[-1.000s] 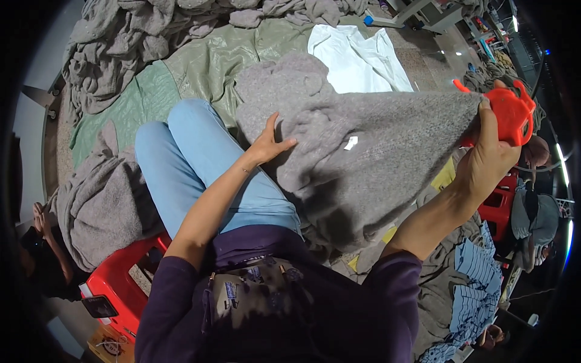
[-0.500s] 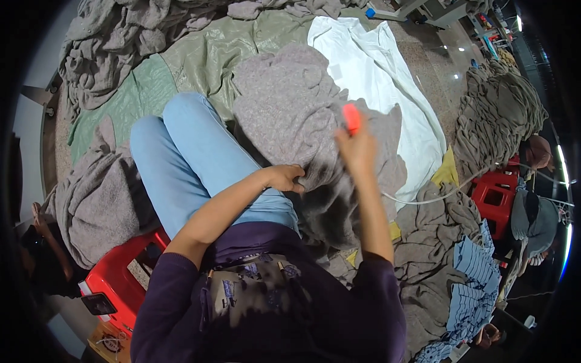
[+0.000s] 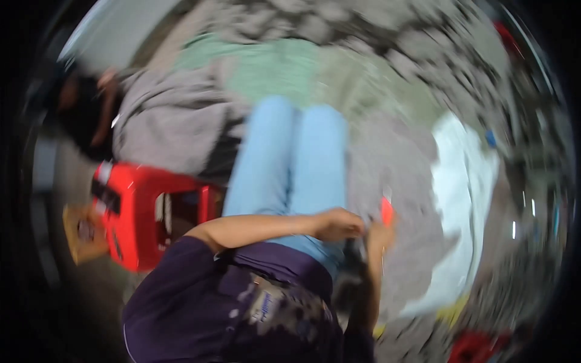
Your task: The person trims loose threads from knit garments using a thread trimmer, turning and spreading the fabric by hand before setting each garment aside.
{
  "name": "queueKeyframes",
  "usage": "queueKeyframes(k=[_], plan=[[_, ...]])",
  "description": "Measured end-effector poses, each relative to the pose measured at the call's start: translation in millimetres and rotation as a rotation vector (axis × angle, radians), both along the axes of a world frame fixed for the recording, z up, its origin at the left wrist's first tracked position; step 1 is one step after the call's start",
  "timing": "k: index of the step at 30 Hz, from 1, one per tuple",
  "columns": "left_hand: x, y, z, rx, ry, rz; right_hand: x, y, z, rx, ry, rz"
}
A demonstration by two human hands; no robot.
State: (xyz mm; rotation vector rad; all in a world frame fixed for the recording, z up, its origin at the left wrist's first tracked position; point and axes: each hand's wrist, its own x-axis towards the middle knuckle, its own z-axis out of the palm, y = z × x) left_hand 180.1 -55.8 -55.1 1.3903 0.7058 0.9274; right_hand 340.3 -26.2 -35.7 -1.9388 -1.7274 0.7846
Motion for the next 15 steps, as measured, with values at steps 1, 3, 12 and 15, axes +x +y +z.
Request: queueKeyframes(k=[1,3,12,15], plan=[[-4,18,27,-0.069,0.302,0.039,33,5,-9,0.197,-0.050,0.100],[18,21,9,0.196,0.292,0.472,55,12,21,0.257,0.113,0.181],[65,50,82,0.137,-0.270,0.264,28,15,266,0.150,0.060,0.476],[35,33,131,0.249,-0.398,0.522,20,22,295,0.361,-0.139,0.630]])
